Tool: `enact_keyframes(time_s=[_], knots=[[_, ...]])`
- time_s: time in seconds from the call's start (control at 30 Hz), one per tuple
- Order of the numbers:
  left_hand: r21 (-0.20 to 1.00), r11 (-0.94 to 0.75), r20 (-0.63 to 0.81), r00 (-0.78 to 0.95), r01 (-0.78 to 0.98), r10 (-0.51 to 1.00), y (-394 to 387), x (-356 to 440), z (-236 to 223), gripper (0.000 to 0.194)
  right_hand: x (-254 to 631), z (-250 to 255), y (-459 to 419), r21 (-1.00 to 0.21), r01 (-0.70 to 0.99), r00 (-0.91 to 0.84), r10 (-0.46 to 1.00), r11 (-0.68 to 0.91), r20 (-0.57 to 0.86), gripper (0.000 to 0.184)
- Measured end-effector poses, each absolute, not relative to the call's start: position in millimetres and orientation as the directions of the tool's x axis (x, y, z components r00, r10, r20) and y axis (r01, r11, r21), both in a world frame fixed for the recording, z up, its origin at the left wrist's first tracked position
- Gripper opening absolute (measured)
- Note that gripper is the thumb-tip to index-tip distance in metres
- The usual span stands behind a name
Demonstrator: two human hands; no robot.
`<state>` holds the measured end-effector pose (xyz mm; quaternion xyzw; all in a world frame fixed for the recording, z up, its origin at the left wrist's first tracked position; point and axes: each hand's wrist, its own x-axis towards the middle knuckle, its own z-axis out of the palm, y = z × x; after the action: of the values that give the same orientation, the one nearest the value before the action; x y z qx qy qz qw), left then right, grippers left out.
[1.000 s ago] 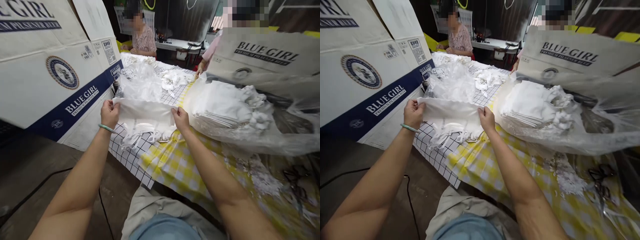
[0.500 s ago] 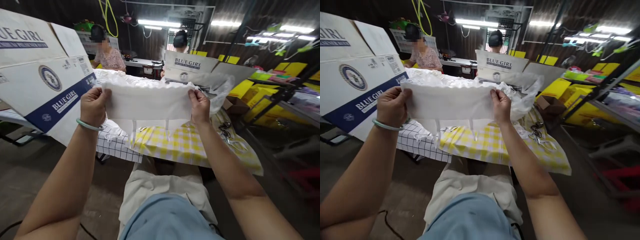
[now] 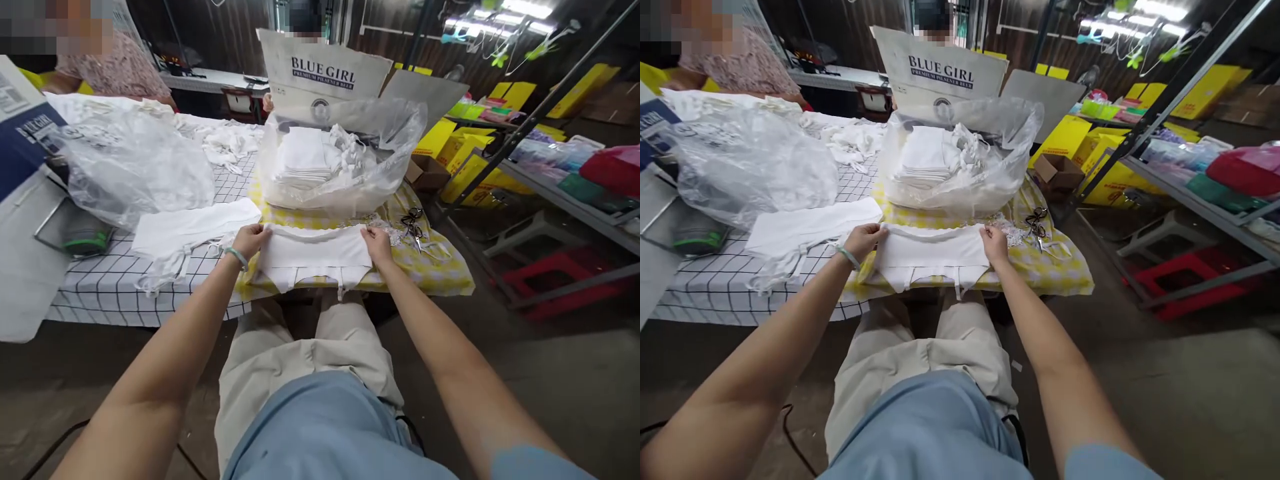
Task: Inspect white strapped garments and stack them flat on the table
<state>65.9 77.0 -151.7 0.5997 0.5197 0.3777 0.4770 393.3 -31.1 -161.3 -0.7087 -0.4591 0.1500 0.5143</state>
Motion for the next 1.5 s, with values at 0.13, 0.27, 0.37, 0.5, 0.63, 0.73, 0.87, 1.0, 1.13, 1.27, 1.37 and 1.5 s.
enact_keyframes(time_s=[0.13, 0.27, 0.37, 0.5, 0.63, 0.73, 0.87, 1.0, 1.13, 1.27, 1.37, 1.5], knots=[[0.856, -0.084, 0.021, 0.127, 0.510, 0.992, 111, 80, -155, 0.020, 405, -169, -1, -0.724, 0.674, 0.483, 0.829, -0.146, 0.282, 0.029], [0.749, -0.148, 0.095, 0.116, 0.645, 0.989, 132, 85, -156, 0.015, 406, -168, 16, -0.479, 0.828, 0.449, 0.856, -0.291, 0.256, 0.030], [0.647, -0.244, 0.222, 0.127, 0.723, 0.967, 135, 91, -163, 0.023, 402, -169, 14, -0.331, 0.895, 0.397, 0.871, -0.299, 0.290, 0.031], [0.440, -0.557, 0.325, 0.454, 0.704, 0.830, 122, 103, -174, 0.044, 393, -176, 2, -0.198, 0.970, 0.203, 0.914, -0.139, 0.352, 0.039], [0.303, -0.571, 0.018, 0.595, 0.763, 0.804, 108, 116, -182, 0.067, 392, -185, 0, -0.197, 0.977, 0.106, 0.988, -0.083, 0.108, 0.055], [0.263, -0.525, -0.119, 0.567, 0.809, 0.815, 96, 119, -179, 0.076, 393, -186, -2, -0.194, 0.971, 0.138, 0.990, -0.141, -0.029, 0.063], [0.325, -0.572, 0.052, 0.589, 0.753, 0.806, 90, 93, -163, 0.065, 375, -173, -12, -0.148, 0.980, 0.155, 0.976, -0.132, 0.151, 0.053], [0.484, -0.471, 0.393, 0.298, 0.738, 0.870, 113, 2, -144, 0.047, 315, -147, -6, -0.326, 0.922, -0.101, 0.944, 0.207, 0.315, 0.028], [0.493, 0.033, 0.348, -0.232, 0.869, 0.908, 152, -116, -135, 0.042, 229, -128, 56, -0.532, 0.763, -0.241, 0.925, 0.368, 0.295, 0.019], [0.414, 0.343, 0.109, -0.420, 0.843, 0.901, 176, -178, -140, 0.041, 164, -132, 152, -0.439, 0.863, -0.199, 0.967, 0.250, 0.158, 0.021], [0.441, 0.386, 0.046, -0.449, 0.810, 0.892, 186, -187, -147, 0.041, 134, -139, 206, -0.354, 0.930, -0.074, 0.995, 0.096, 0.073, 0.025], [0.475, 0.414, 0.009, -0.475, 0.777, 0.880, 198, -186, -150, 0.037, 115, -146, 236, -0.313, 0.949, 0.049, 0.999, -0.047, -0.002, 0.036]])
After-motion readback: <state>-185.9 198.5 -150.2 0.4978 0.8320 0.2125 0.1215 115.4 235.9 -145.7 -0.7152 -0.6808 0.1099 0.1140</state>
